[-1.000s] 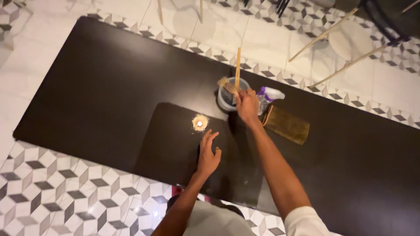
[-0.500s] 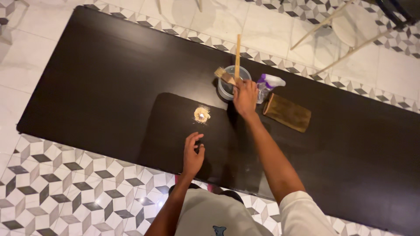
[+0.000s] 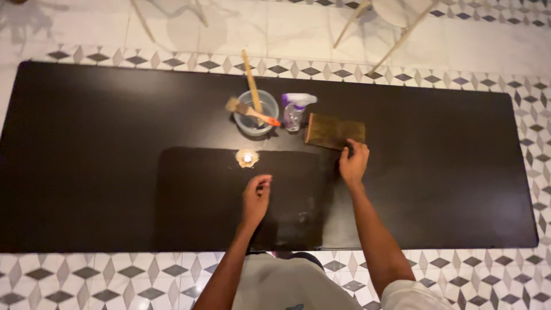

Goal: The person applies a liquid substance to a dark surface using a brush, then picks up and folds a flexible brown material.

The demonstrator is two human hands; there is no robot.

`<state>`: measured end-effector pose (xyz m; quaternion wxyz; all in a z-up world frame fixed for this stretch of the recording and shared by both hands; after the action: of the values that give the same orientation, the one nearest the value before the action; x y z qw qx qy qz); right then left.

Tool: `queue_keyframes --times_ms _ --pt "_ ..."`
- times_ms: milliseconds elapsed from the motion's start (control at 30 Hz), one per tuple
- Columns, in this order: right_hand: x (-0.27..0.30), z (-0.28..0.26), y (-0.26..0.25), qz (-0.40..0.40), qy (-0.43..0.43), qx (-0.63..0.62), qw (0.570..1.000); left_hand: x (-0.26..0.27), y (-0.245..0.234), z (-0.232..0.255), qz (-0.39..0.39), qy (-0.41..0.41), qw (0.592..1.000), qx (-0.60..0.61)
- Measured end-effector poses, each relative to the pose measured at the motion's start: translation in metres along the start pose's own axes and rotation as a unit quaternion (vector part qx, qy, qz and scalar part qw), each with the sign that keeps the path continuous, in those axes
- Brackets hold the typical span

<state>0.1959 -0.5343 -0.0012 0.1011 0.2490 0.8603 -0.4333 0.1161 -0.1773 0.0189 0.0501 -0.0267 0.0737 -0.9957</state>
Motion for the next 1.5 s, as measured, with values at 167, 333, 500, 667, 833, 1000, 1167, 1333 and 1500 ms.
queue_keyframes --times_ms 167,333,500,667,833,1000,1167,1333,1500 --pt "0.002 0.094 -0.006 -0.003 0.125 -0.095 0.988 -0.064 0.113 0.024 -0.113 0.099 0.988 0.014" --pt "0.017 0.140 0.004 -0.034 0.241 -0.233 0.941 -0.116 0.222 0.040 -0.227 0.188 0.943 -0.155" --pt "0.039 0.145 0.011 -0.050 0.362 -0.354 0.861 -0.164 0.303 0.008 -0.291 0.162 0.879 -0.342" --pt "0.059 0.122 0.002 -0.061 0.450 -0.422 0.785 -0.201 0.333 -0.017 -0.296 0.187 0.815 -0.461" --pt "0.074 0.103 -0.019 -0.058 0.492 -0.451 0.742 -0.209 0.332 -0.025 -0.361 0.117 0.757 -0.532" --pt "0.082 0.097 -0.029 -0.055 0.494 -0.479 0.723 -0.216 0.333 -0.042 -0.419 0.077 0.736 -0.526" --pt "0.088 0.090 -0.036 -0.059 0.490 -0.494 0.716 -0.213 0.328 -0.041 -0.446 0.092 0.794 -0.403" --pt "0.090 0.085 -0.039 -0.067 0.490 -0.491 0.718 -0.201 0.306 -0.002 -0.421 0.075 0.858 -0.284" --pt "0.077 0.060 -0.035 -0.088 0.445 -0.509 0.732 -0.169 0.275 0.058 -0.385 0.036 0.913 -0.127"
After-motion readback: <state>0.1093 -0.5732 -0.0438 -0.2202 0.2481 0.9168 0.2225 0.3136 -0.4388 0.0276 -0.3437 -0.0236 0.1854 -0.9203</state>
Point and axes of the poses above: each hand's wrist, its own x-axis away from the middle knuckle, its own y-axis out of the palm, z = x × y, the point moved 7 cm from there along -x, towards the middle knuckle, and after that the axes turned 3 degrees about y, right-handed, at the moved point
